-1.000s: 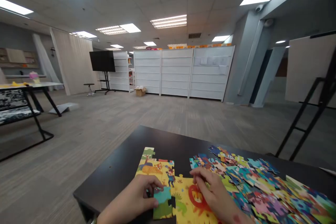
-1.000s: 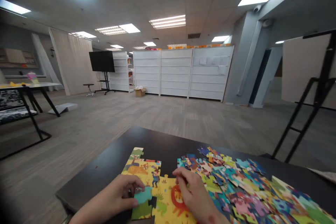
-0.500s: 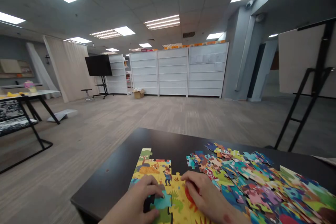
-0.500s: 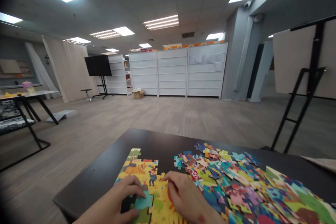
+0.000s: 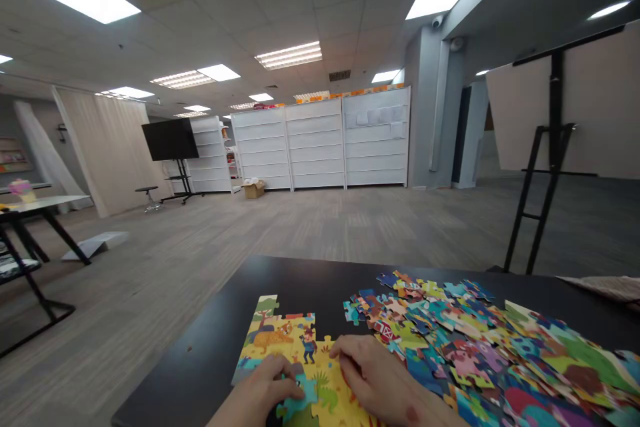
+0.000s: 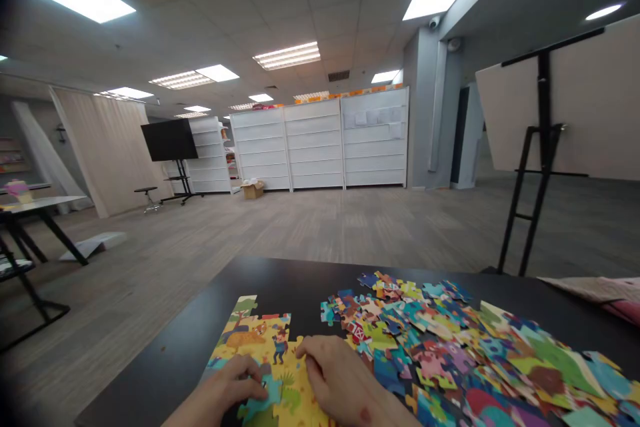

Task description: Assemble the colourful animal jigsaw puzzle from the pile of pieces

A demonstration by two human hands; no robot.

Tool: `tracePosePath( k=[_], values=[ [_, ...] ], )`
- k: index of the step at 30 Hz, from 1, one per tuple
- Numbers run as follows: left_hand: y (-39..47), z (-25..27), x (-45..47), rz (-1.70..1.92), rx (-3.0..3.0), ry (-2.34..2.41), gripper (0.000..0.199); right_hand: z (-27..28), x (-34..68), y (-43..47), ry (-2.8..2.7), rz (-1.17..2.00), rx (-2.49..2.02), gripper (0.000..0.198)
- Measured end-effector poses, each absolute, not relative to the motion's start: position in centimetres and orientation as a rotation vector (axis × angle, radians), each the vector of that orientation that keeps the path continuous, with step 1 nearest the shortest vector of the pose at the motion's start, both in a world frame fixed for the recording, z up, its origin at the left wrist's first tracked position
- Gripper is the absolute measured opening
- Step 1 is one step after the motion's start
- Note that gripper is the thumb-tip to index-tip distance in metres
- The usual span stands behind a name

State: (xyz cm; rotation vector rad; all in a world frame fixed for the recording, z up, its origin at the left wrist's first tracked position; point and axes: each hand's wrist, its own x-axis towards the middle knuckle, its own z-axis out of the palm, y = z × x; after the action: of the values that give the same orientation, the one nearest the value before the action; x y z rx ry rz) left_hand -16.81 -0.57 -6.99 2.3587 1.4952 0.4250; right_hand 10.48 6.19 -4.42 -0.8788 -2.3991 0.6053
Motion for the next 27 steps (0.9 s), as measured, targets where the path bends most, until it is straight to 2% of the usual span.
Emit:
tracePosePath(
  k=[9, 14, 20, 27],
  values=[
    [-0.5, -7.4, -16.3, 0.338, 2.459, 1.569, 0.027, -4.5, 10.3, 6.1, -2.411, 0.58, -0.869, 0.029],
    [-0.9, -7.2, -15.8, 0.213, 2.383, 1.638, 0.048, -4.4, 10.4, 6.0, -2.413, 0.575, -0.85, 0.028],
    [-1.1, -6.1, -16.6, 0.386, 2.259, 1.611, 0.044, -4.4, 10.3, 6.0, -2.424, 0.57, -0.819, 0.028],
    [-0.5, -7.5, -17.5, 0.343, 2.196, 1.668, 0.067, -4.2, 10.2, 6.0, -2.442, 0.574, -0.823, 0.026]
  ],
)
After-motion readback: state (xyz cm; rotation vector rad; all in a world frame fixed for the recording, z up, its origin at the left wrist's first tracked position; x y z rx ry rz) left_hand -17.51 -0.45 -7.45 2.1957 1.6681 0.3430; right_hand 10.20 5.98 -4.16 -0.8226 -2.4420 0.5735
